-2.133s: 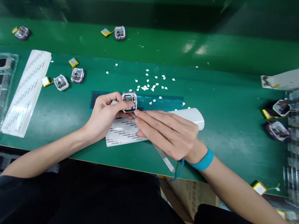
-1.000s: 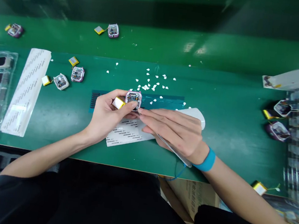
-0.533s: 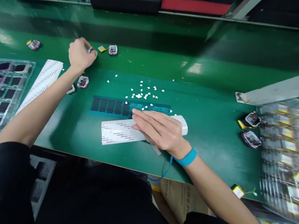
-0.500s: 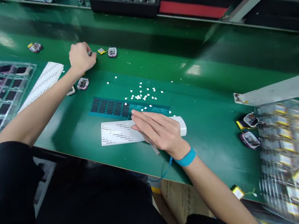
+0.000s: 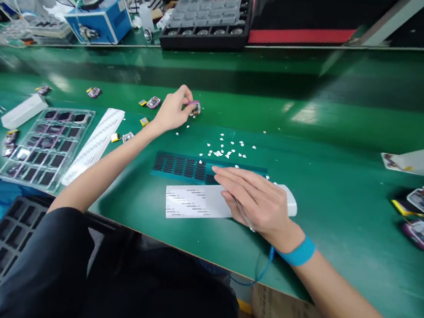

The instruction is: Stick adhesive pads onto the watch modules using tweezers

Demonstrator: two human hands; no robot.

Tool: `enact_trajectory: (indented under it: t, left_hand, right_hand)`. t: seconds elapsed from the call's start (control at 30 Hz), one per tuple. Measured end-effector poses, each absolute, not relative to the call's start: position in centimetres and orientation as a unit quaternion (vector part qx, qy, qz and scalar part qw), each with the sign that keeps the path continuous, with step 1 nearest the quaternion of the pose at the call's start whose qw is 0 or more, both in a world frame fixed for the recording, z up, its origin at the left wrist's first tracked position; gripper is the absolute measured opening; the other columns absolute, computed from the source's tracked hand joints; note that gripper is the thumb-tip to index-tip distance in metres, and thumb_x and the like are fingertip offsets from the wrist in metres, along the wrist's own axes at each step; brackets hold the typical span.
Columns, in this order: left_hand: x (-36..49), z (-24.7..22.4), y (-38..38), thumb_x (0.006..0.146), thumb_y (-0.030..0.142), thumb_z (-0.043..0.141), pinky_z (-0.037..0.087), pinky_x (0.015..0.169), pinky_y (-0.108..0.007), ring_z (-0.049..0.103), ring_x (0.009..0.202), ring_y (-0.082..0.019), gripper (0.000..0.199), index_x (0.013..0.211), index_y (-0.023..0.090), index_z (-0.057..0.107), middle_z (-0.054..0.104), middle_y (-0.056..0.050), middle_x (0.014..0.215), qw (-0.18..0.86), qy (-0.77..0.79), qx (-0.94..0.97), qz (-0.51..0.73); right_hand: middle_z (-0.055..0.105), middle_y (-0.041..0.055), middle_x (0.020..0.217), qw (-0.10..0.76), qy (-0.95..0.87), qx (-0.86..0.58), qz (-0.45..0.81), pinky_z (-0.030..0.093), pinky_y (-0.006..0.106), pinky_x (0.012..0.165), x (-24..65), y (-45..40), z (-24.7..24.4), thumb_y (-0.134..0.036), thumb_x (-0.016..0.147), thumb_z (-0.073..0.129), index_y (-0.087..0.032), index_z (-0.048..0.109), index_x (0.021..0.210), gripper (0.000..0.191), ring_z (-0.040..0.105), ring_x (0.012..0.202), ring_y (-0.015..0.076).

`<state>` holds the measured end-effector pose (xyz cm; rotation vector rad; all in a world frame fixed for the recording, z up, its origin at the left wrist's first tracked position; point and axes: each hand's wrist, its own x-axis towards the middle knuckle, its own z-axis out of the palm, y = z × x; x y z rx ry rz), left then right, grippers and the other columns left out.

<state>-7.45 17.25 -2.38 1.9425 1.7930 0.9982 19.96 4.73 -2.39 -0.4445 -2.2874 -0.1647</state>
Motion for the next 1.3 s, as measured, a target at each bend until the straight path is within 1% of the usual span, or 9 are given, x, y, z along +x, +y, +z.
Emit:
enact_trajectory:
  t: [0.07,0.17,0.27,0.37,0.53,0.83,1.03,1.2,1.3]
  left_hand:
    - [-5.1,-1.4,13.1,0.093,0.022,0.063,0.056,0.077,-0.033,0.072,0.075,-0.019,0.009,0.1,0.019,0.058,0.075,-0.003,0.08,0.237,0.56,0.666,0.433]
    - [-2.5,0.2,7.6,0.093,0.033,0.065,0.056,0.057,-0.026,0.071,0.058,-0.014,0.028,0.118,0.021,0.059,0.073,0.002,0.077,0.402,0.483,0.613,0.479]
    - [-1.1,1.0,4.1,0.09,0.04,0.071,0.057,0.05,-0.024,0.071,0.052,-0.013,0.03,0.11,0.02,0.06,0.073,0.001,0.077,0.491,0.471,0.551,0.484]
    - [-0.3,0.7,2.5,0.087,0.043,0.075,0.063,0.054,-0.025,0.075,0.057,-0.016,0.033,0.101,0.021,0.054,0.076,-0.001,0.083,0.539,0.462,0.504,0.493]
    - [0.7,-0.4,1.2,0.09,0.041,0.073,0.066,0.053,-0.025,0.076,0.059,-0.016,0.031,0.099,0.023,0.049,0.073,0.003,0.075,0.569,0.443,0.471,0.507]
    - [1.0,-0.2,0.0,0.093,0.038,0.071,0.067,0.058,-0.027,0.078,0.063,-0.017,0.022,0.102,0.021,0.06,0.079,-0.002,0.086,0.536,0.47,0.478,0.512]
    - [0.9,-0.6,-0.9,0.097,0.032,0.066,0.067,0.061,-0.027,0.078,0.067,-0.018,0.014,0.104,0.021,0.064,0.079,-0.002,0.084,0.453,0.514,0.544,0.484]
    - [0.6,-0.5,-0.1,0.093,0.038,0.071,0.066,0.057,-0.026,0.078,0.066,-0.017,0.02,0.098,0.021,0.062,0.079,-0.003,0.084,0.46,0.523,0.517,0.497]
    - [0.6,-0.1,0.4,0.087,0.047,0.078,0.066,0.052,-0.027,0.077,0.064,-0.018,0.032,0.095,0.022,0.061,0.079,-0.005,0.088,0.496,0.525,0.474,0.504]
  right_hand:
    - [0.079,0.0082,0.098,0.395,-0.893,-0.211,-0.034,0.063,0.03,0.076,19.7,4.7,-2.5,-0.008,0.104,0.047,-0.011,0.062,0.122,0.023,0.074,0.087,0.0183]
    - [0.074,0.0018,0.082,0.405,-0.879,-0.252,0.005,0.058,0.024,0.066,19.5,4.6,-2.8,0.003,0.1,0.038,-0.013,0.057,0.129,0.038,0.069,0.07,0.0131]
    - [0.075,-0.0004,0.085,0.434,-0.86,-0.267,0.013,0.057,0.019,0.065,19.4,4.3,-2.9,0.002,0.1,0.041,-0.016,0.059,0.128,0.037,0.069,0.069,0.0102]
    - [0.077,-0.0013,0.087,0.458,-0.842,-0.285,0.021,0.054,0.016,0.06,19.4,3.9,-2.7,-0.009,0.104,0.05,-0.017,0.061,0.122,0.022,0.068,0.062,0.0077]
    - [0.077,-0.0034,0.084,0.442,-0.843,-0.307,-0.009,0.047,0.019,0.051,19.2,3.8,-2.7,-0.03,0.108,0.058,-0.018,0.06,0.115,0.014,0.062,0.052,0.0054]
    - [0.072,-0.0034,0.075,0.439,-0.849,-0.293,-0.015,0.044,0.024,0.052,19.2,3.2,-3.5,-0.016,0.101,0.066,-0.015,0.064,0.113,0.013,0.062,0.056,0.0072]
    - [0.064,-0.0058,0.064,0.358,-0.891,-0.264,-0.091,0.039,0.029,0.045,19.5,3.1,-3.0,-0.013,0.103,0.057,-0.015,0.063,0.109,0.009,0.055,0.047,0.0093]
    - [0.071,-0.0014,0.082,0.358,-0.885,-0.298,-0.026,0.038,0.025,0.045,19.5,3.5,-3.0,-0.025,0.106,0.055,-0.015,0.057,0.117,0.015,0.062,0.058,0.0079]
    - [0.071,0.0,0.083,0.36,-0.88,-0.308,0.01,0.037,0.024,0.044,19.5,3.7,-3.3,-0.027,0.107,0.051,-0.015,0.058,0.111,0.015,0.064,0.061,0.0088]
